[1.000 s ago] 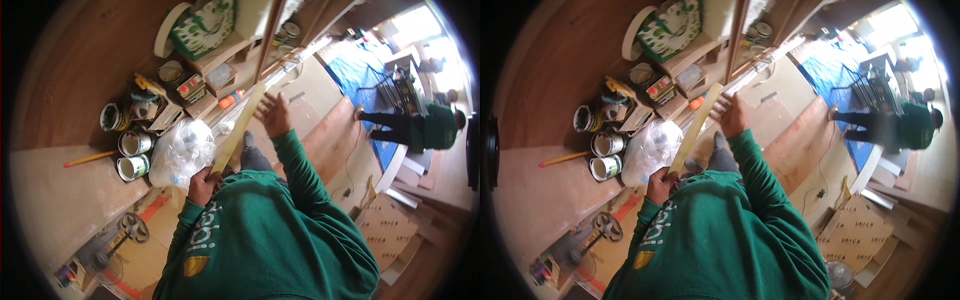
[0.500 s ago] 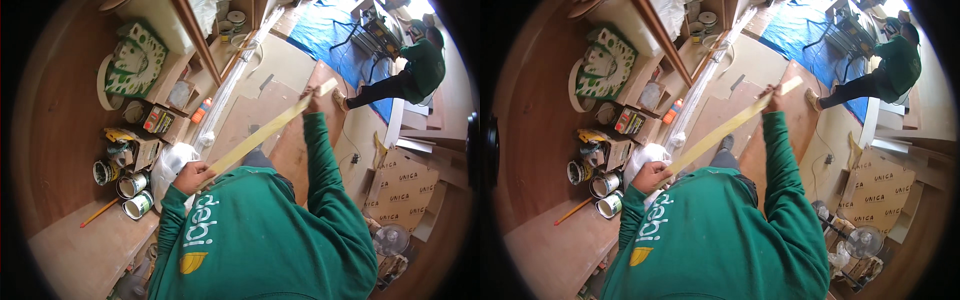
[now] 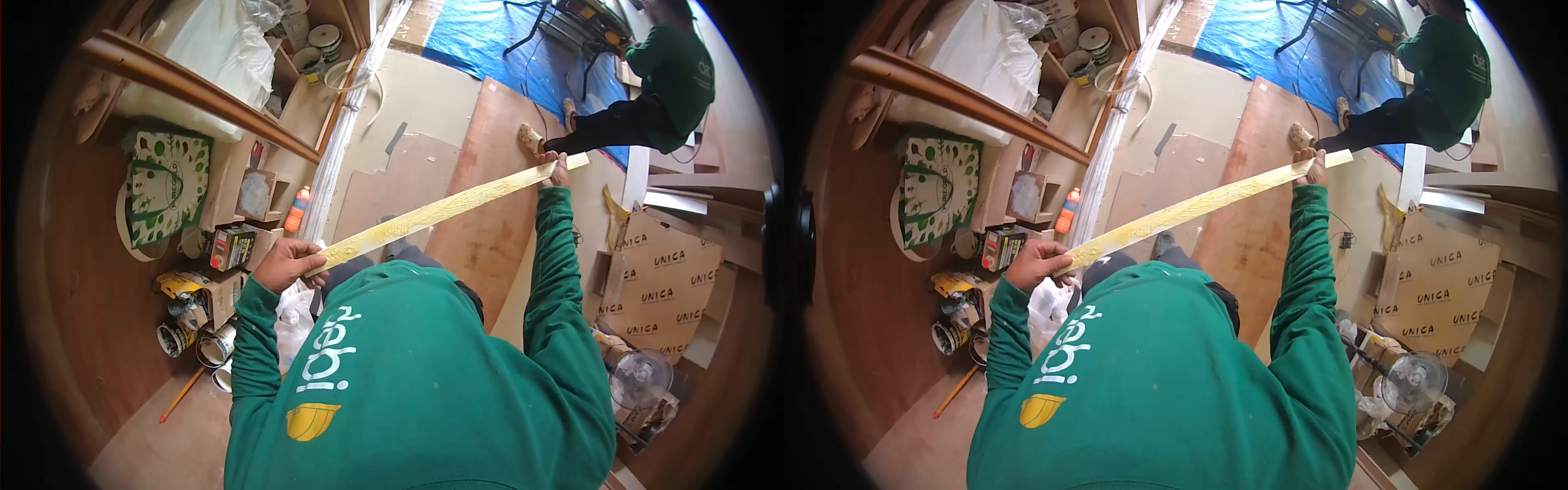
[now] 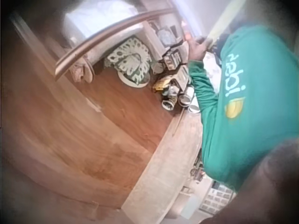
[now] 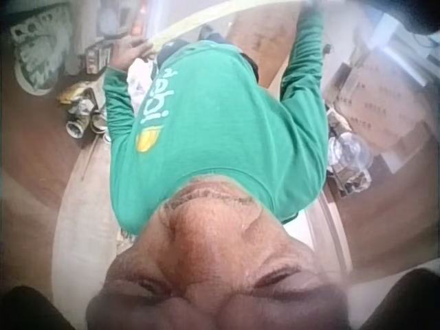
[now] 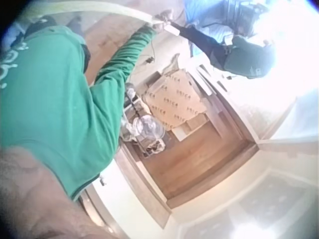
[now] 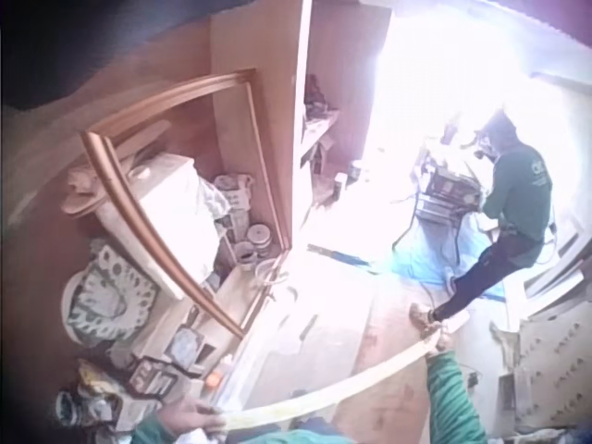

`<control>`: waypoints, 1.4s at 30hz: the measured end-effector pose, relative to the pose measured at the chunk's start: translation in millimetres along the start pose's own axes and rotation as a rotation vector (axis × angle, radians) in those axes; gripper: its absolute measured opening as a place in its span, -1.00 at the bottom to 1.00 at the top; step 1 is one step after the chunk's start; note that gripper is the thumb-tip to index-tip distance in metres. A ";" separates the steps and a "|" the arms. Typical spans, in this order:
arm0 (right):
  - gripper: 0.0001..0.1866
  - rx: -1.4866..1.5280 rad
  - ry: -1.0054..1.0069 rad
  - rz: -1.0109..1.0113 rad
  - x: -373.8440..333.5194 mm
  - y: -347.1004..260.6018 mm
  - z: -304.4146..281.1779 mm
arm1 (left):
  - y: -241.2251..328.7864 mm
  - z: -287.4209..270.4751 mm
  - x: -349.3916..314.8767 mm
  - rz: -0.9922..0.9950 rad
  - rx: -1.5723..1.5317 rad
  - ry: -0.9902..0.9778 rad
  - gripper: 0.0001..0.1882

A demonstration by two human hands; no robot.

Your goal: The person holds a small block of wood and rubs a piece of sandpaper against its edges and corners to smooth them.

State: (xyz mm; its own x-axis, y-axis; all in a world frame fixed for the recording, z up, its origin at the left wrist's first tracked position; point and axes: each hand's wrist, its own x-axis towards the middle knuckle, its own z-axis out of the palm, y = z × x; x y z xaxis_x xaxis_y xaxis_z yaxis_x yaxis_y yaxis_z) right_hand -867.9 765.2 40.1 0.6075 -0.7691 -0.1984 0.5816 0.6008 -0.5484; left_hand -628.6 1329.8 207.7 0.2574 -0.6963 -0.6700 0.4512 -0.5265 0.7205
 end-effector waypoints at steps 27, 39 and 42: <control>-0.82 -0.347 0.161 0.812 -1.2 168.8 208.5 | 193.6 -60.1 255.6 0.433 -0.395 0.289 -0.82; -0.71 -1.378 -0.398 -0.025 57.6 202.6 323.7 | 223.0 -37.3 278.5 0.377 -0.391 0.249 -0.77; -0.64 -1.049 -0.485 0.401 62.8 204.7 305.8 | 224.5 -43.2 279.4 0.297 -0.433 0.267 -0.73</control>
State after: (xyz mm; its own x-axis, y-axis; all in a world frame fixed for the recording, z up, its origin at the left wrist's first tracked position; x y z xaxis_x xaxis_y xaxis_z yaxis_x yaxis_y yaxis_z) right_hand -545.3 906.5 163.8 0.9125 -0.2740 -0.3036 -0.2753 0.1376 -0.9515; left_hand -418.4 1038.2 174.6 0.6075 -0.6068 -0.5126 0.6201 -0.0409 0.7834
